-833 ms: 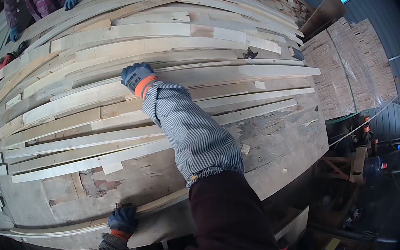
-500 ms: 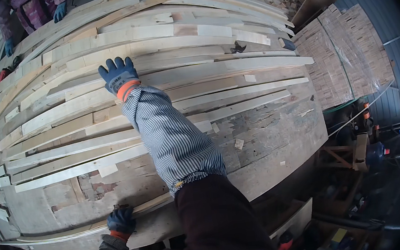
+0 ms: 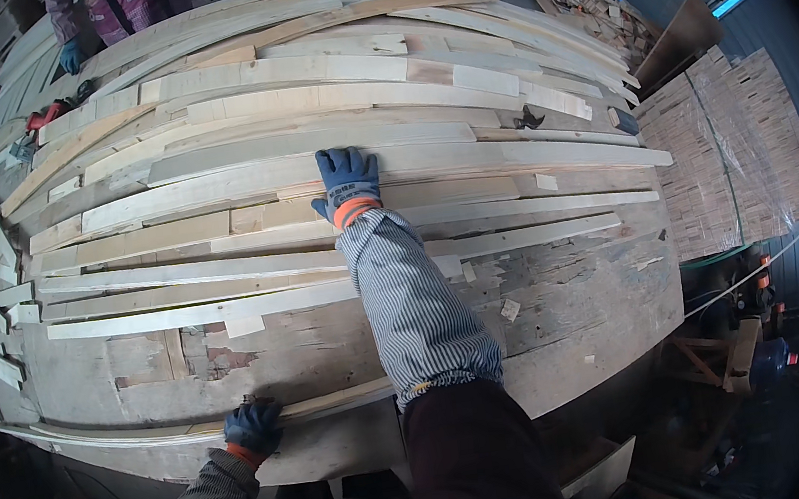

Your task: The person uses a nail gun to fasten a long wooden plank to a workbench, then uses a hammer to tap the plank into place. They measure the plank with a tape measure and continue arranging and securing additional planks on the bench.

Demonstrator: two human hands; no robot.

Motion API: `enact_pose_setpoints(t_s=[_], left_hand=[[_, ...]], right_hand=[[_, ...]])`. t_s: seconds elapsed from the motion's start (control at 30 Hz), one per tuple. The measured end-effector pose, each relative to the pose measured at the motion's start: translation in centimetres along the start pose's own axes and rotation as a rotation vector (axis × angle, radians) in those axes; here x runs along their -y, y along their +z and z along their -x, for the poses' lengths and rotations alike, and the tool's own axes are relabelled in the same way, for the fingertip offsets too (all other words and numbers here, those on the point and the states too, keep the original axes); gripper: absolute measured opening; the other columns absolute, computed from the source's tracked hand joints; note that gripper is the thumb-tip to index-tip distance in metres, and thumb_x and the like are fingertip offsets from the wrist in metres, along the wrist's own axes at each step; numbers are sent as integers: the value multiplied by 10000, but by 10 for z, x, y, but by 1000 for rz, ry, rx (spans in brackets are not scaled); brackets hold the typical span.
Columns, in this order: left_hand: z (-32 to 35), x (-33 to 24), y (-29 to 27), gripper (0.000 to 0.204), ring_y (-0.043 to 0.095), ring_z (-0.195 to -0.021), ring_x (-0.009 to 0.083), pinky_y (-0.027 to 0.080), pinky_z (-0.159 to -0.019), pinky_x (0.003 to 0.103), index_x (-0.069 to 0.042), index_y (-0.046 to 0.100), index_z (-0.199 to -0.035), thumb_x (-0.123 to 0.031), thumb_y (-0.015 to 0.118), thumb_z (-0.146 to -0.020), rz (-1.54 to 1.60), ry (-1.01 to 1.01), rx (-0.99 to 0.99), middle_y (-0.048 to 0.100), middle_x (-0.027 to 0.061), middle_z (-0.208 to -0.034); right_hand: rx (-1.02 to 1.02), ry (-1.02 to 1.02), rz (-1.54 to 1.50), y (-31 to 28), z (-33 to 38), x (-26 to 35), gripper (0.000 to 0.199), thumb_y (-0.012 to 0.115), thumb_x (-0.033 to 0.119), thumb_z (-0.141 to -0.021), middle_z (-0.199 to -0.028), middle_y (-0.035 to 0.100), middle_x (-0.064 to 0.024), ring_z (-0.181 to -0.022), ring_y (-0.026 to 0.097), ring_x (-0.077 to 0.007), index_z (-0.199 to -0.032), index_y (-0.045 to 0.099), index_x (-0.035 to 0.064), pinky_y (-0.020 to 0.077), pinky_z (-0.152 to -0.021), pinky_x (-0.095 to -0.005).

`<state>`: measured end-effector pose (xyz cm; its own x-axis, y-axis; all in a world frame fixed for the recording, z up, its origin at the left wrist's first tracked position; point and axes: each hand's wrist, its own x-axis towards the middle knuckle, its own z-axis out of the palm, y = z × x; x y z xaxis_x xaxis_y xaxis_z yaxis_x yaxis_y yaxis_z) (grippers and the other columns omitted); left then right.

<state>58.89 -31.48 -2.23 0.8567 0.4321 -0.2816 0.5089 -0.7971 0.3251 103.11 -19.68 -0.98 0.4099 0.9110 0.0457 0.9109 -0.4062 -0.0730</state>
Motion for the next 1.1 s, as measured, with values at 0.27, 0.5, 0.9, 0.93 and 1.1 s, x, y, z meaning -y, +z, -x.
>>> enact_pose_setpoints(t_s=[0.27, 0.5, 0.9, 0.93, 1.1], left_hand=[[-5, 3, -5, 481, 557, -1111, 304, 493, -836, 471, -203, 528, -1203, -370, 649, -768, 5, -41, 177, 579, 76, -1190], [6, 7, 16, 362, 577, -1074, 361, 515, -768, 507, -175, 539, -1188, -321, 535, -856, -52, 35, 40, 590, 119, -1093], [-10, 3, -12, 261, 607, -976, 302, 519, -754, 472, -137, 554, -1096, -242, 504, -862, 162, 0, 151, 593, 103, -1067], [-11, 3, -13, 250, 606, -980, 304, 516, -762, 475, -141, 556, -1079, -243, 514, -855, 174, -29, 174, 594, 98, -1068], [-18, 1, -21, 269, 601, -1017, 305, 494, -819, 484, -170, 573, -1035, -277, 603, -790, 174, -65, 266, 597, 81, -1129]], right_hand=[[60, -20, 46, 0, 20, 13, 840, 698, 470, -712, -1433, 328, -50, -1326, 286, -312, -1405, 347, 151, 246, -1070, -529], [-35, -102, 65, 8, 36, 12, 752, 690, 426, -730, -1401, 391, -64, -1295, 340, -296, -1375, 410, 159, 294, -1051, -486], [-55, 58, 99, -17, -50, 33, 656, 650, 435, -773, -1355, 454, -66, -1252, 412, -272, -1327, 458, 141, 330, -1024, -457], [-23, 55, 113, -20, -64, 33, 642, 639, 424, -785, -1360, 448, -55, -1264, 399, -266, -1332, 452, 145, 328, -1024, -455], [-113, 3, 202, -3, -124, 5, 586, 611, 394, -812, -1370, 420, -38, -1279, 375, -253, -1323, 448, 160, 348, -995, -465]])
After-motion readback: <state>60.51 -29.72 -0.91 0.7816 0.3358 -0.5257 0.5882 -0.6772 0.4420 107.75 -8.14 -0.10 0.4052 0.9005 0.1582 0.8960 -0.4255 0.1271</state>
